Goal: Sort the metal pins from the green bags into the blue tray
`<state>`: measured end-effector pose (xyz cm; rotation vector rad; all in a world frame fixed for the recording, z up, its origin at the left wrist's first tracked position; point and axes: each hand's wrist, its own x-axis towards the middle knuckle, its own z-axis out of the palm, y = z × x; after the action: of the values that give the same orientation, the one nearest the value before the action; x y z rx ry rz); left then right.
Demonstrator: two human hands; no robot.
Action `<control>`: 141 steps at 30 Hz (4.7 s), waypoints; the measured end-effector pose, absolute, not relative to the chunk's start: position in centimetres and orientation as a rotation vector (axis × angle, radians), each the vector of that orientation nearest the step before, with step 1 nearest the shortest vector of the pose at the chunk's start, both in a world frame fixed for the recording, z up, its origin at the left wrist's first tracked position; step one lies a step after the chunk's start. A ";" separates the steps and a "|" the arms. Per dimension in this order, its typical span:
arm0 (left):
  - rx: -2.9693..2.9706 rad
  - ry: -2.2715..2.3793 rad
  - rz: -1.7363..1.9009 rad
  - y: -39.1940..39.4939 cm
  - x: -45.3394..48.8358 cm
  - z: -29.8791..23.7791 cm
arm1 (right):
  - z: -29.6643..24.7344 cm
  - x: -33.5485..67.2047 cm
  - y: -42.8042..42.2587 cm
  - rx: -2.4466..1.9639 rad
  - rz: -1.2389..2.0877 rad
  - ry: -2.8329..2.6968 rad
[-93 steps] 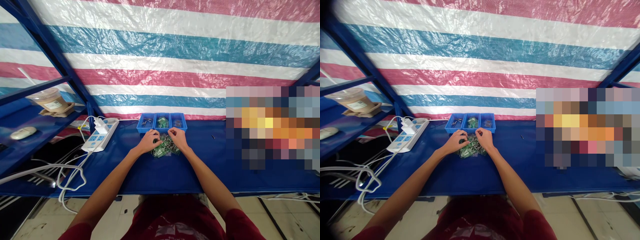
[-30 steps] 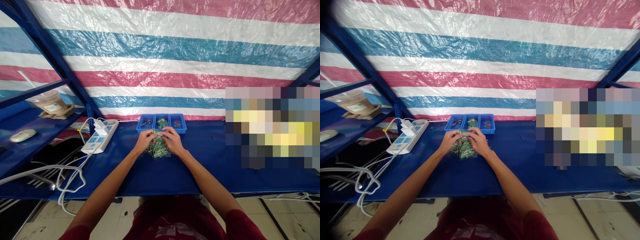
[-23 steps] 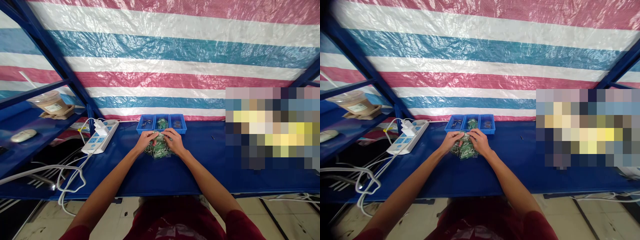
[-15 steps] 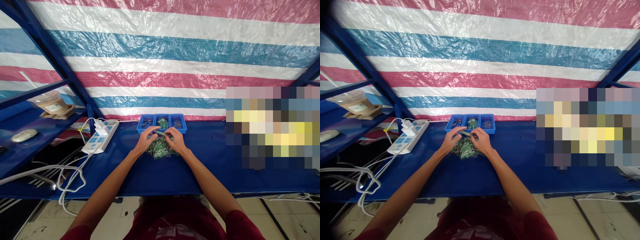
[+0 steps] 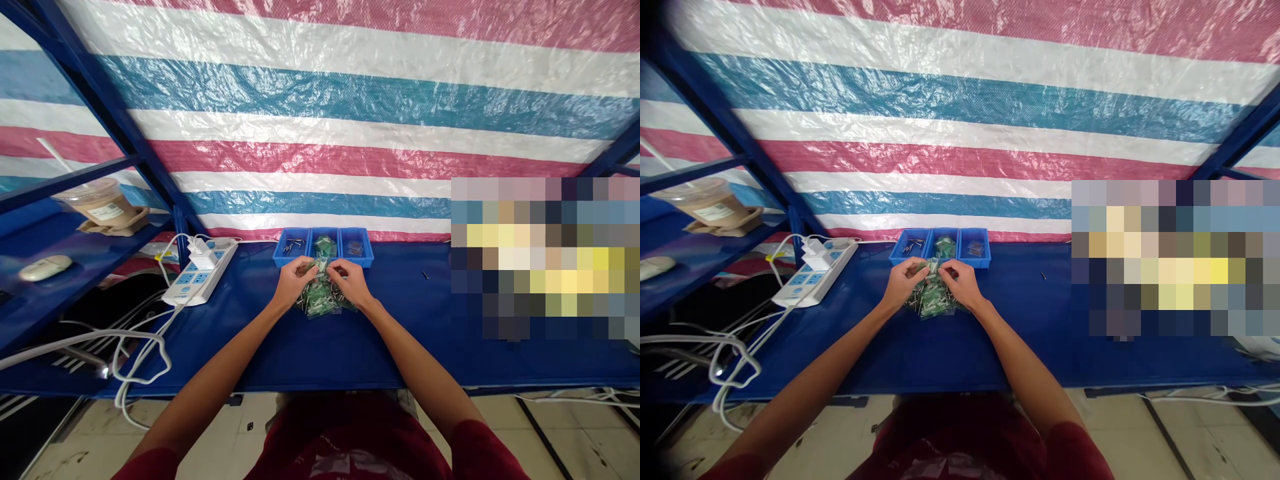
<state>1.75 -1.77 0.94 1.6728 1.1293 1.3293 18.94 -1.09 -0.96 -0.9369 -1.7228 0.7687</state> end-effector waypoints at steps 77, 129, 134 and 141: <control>1.660 1.099 1.354 -1.1 0.9 0.8 | -1.1 18.7 -1.1 -0.943 0.757 -1.682; 1.604 1.197 1.590 -0.4 0.0 1.6 | 0.1 20.0 -0.6 -0.884 1.544 -1.736; 1.622 1.241 1.604 -0.3 -0.2 1.4 | -0.2 19.8 0.0 -0.936 1.488 -1.164; 1.832 1.313 1.501 -0.4 -0.2 1.1 | -0.6 19.7 0.3 -1.060 1.379 -1.114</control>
<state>-0.24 -0.40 1.10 1.8322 1.3132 1.5012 19.72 0.28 -0.58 -1.0601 -1.1139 1.3788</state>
